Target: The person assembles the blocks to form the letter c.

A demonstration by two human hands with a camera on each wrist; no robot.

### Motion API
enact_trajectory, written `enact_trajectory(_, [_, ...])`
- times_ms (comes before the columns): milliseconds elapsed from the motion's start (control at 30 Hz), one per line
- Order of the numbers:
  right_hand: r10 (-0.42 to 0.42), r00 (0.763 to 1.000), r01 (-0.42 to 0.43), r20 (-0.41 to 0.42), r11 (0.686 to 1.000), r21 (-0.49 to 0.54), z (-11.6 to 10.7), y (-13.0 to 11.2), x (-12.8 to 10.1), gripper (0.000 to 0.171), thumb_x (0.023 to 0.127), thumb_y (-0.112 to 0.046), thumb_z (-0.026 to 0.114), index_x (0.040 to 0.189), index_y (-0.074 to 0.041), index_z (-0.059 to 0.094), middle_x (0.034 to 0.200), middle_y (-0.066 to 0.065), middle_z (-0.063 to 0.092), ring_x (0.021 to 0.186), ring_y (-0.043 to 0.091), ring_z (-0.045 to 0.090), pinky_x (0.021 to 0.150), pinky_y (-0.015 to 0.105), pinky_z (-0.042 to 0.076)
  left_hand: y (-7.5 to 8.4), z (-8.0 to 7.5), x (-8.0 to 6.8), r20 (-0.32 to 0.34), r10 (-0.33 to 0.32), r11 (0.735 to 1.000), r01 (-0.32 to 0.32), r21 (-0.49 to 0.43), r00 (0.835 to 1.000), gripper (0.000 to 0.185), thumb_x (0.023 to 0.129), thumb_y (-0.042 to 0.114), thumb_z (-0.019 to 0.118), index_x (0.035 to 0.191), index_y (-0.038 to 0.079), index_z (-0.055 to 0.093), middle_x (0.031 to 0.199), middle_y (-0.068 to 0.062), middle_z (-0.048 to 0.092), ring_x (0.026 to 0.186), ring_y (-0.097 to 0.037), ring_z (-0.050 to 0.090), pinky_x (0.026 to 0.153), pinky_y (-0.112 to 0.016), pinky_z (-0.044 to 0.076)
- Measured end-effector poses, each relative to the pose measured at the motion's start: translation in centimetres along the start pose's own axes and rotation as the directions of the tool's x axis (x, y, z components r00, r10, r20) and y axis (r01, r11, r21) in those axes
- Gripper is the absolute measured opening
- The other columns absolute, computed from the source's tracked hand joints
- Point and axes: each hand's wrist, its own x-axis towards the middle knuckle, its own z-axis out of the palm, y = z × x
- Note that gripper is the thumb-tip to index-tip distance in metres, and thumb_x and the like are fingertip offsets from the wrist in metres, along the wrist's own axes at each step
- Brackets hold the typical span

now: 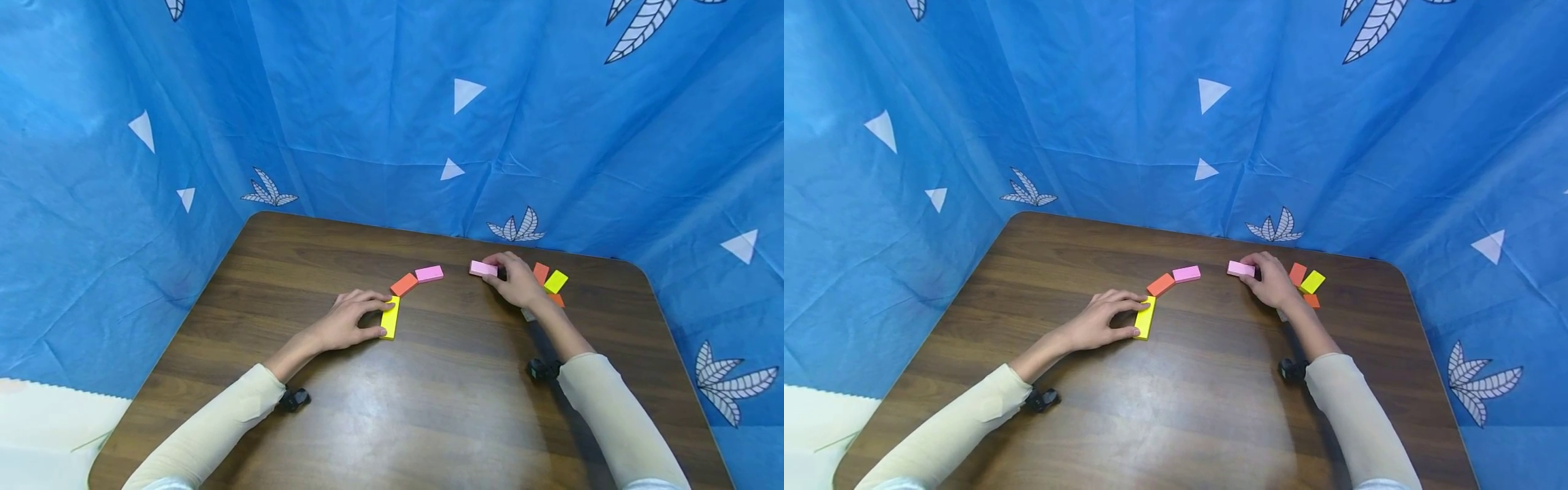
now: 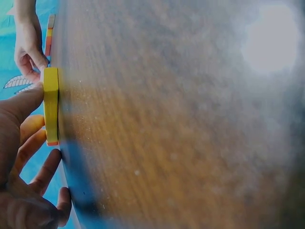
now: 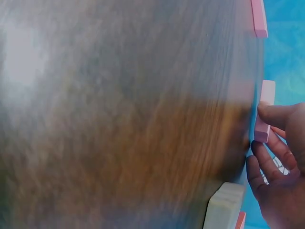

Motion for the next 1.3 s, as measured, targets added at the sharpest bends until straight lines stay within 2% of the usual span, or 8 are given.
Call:
enact_trajectory(267, [-0.010,1.000,0.010,0.017,0.999,0.040,0.6,-1.1,0.4,0.036,0.103,-0.018,0.073,0.136,-0.005,0.065,0.136,0.020,0.062,0.117,0.038,0.054,0.110,0.059,0.047,0.0,0.0,0.0,-0.008,-0.004,1.000,0.004,0.000,1.000,0.057,0.098,0.040,0.080,0.150,0.024,0.065,0.160,0.004,0.058,0.146,-0.024,0.052,0.117,-0.060,0.034])
enact_trajectory(600, [-0.042,0.999,0.040,0.017,0.996,0.081,1.2,-2.2,1.1,0.033,0.103,-0.017,0.074,0.132,-0.004,0.067,0.128,0.018,0.065,0.110,0.035,0.057,0.100,0.049,0.048,-0.1,0.0,0.3,-0.012,-0.008,1.000,0.008,-0.002,1.000,0.057,0.098,0.040,0.080,0.150,0.023,0.065,0.160,0.004,0.058,0.146,-0.024,0.052,0.117,-0.058,0.035])
enact_trajectory(833, [-0.054,0.998,0.051,0.035,0.995,0.083,1.5,-2.5,1.4,0.033,0.103,-0.016,0.074,0.133,-0.005,0.067,0.132,0.018,0.065,0.114,0.035,0.058,0.105,0.053,0.048,0.1,0.1,0.5,-0.012,-0.012,1.000,0.012,0.001,1.000,0.056,0.098,0.040,0.080,0.150,0.023,0.066,0.160,0.004,0.058,0.145,-0.024,0.052,0.116,-0.058,0.035])
enact_trajectory(1033, [-0.091,0.995,0.089,0.029,0.993,0.073,1.9,-2.8,1.7,0.031,0.102,-0.015,0.075,0.131,-0.004,0.069,0.130,0.019,0.067,0.114,0.035,0.057,0.103,0.052,0.047,-0.1,0.2,0.6,-0.016,-0.007,1.000,0.007,0.006,1.000,0.056,0.098,0.040,0.081,0.149,0.023,0.066,0.160,0.004,0.058,0.145,-0.024,0.053,0.117,-0.059,0.035])
enact_trajectory(1300, [-0.096,0.995,0.094,0.033,0.994,0.051,2.5,-3.0,2.1,0.030,0.102,-0.016,0.075,0.130,-0.006,0.070,0.128,0.017,0.068,0.116,0.034,0.054,0.102,0.051,0.043,-0.1,0.3,0.7,-0.009,-0.015,1.000,0.015,0.007,1.000,0.056,0.098,0.041,0.080,0.150,0.024,0.066,0.160,0.004,0.058,0.145,-0.024,0.052,0.117,-0.059,0.035])
